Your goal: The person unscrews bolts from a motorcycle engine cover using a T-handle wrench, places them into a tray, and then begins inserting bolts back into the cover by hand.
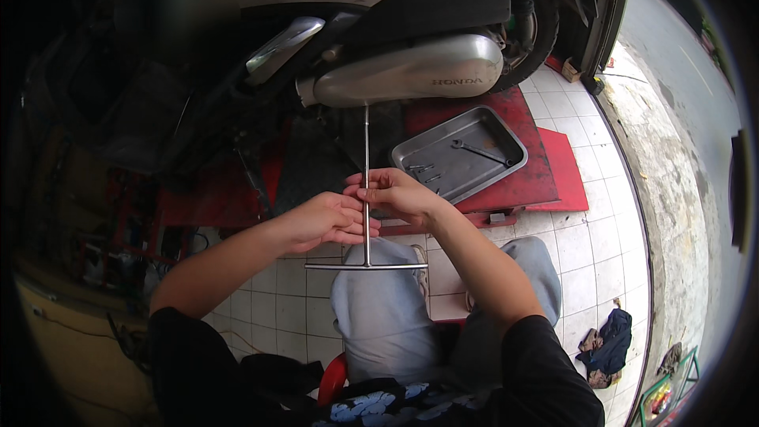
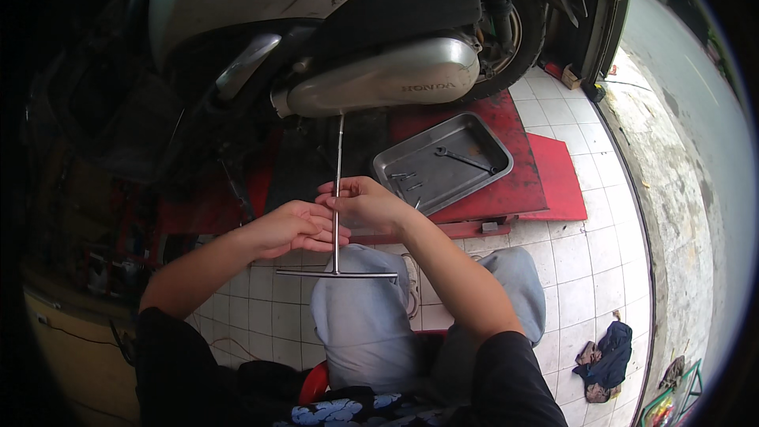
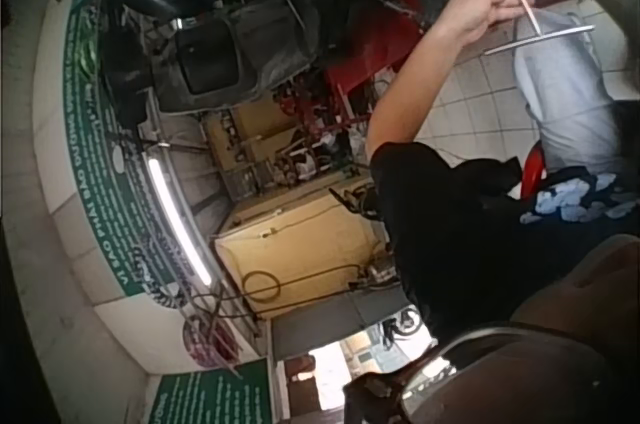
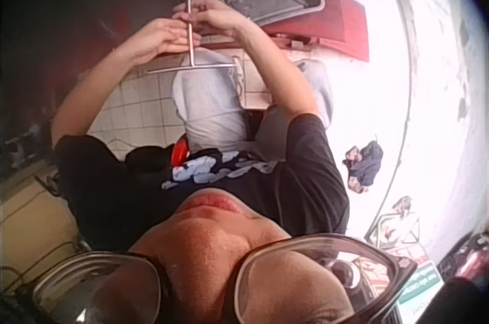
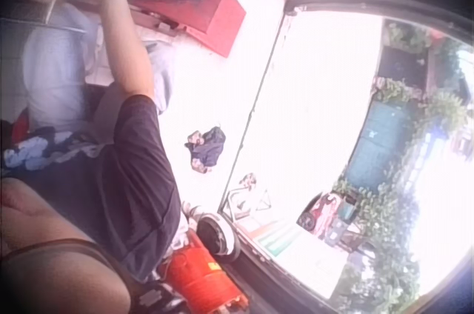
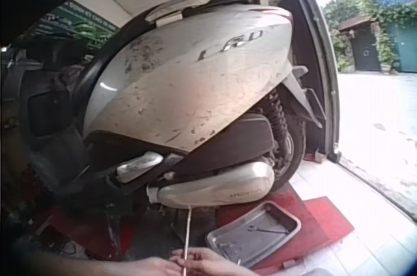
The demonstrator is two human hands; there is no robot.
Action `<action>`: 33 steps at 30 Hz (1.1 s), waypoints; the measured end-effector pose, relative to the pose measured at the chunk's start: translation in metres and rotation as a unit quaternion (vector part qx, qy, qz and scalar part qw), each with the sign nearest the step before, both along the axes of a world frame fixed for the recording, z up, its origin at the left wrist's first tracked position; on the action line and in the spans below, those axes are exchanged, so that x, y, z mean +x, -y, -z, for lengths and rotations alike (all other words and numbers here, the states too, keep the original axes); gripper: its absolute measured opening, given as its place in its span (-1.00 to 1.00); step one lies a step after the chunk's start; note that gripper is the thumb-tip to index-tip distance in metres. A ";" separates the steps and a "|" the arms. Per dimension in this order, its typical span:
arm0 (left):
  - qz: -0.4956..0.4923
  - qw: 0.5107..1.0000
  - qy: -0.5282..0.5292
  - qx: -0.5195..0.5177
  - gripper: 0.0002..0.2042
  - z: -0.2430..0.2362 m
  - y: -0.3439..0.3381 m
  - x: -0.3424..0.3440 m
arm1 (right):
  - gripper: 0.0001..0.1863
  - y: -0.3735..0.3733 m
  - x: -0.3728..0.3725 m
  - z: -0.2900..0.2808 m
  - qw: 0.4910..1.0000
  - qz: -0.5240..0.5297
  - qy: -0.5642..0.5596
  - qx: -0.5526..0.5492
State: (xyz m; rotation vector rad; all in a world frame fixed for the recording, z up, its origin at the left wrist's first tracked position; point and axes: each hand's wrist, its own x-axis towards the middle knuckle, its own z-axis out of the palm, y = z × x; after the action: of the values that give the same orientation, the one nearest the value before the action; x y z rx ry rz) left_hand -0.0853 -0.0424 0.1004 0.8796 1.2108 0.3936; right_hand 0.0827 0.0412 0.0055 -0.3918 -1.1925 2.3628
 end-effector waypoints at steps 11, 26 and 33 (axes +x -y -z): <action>-0.020 0.997 -0.073 0.015 -0.69 0.018 0.006 0.002 | -0.69 -0.005 -0.005 0.011 0.999 0.014 -0.027 -0.027; 0.019 0.998 -0.056 0.002 -0.63 0.008 0.005 0.005 | -0.63 -0.002 -0.009 0.013 0.992 0.061 -0.041 -0.099; -0.009 0.999 -0.028 -0.020 -0.60 0.003 0.001 0.008 | -0.66 0.001 0.000 0.005 0.996 0.025 -0.072 -0.042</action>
State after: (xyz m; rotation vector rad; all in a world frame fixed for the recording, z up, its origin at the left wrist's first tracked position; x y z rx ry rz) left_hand -0.0768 -0.0434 0.0977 0.8510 1.2747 0.3611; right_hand 0.0826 0.0402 0.0008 -0.2707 -1.0075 2.3597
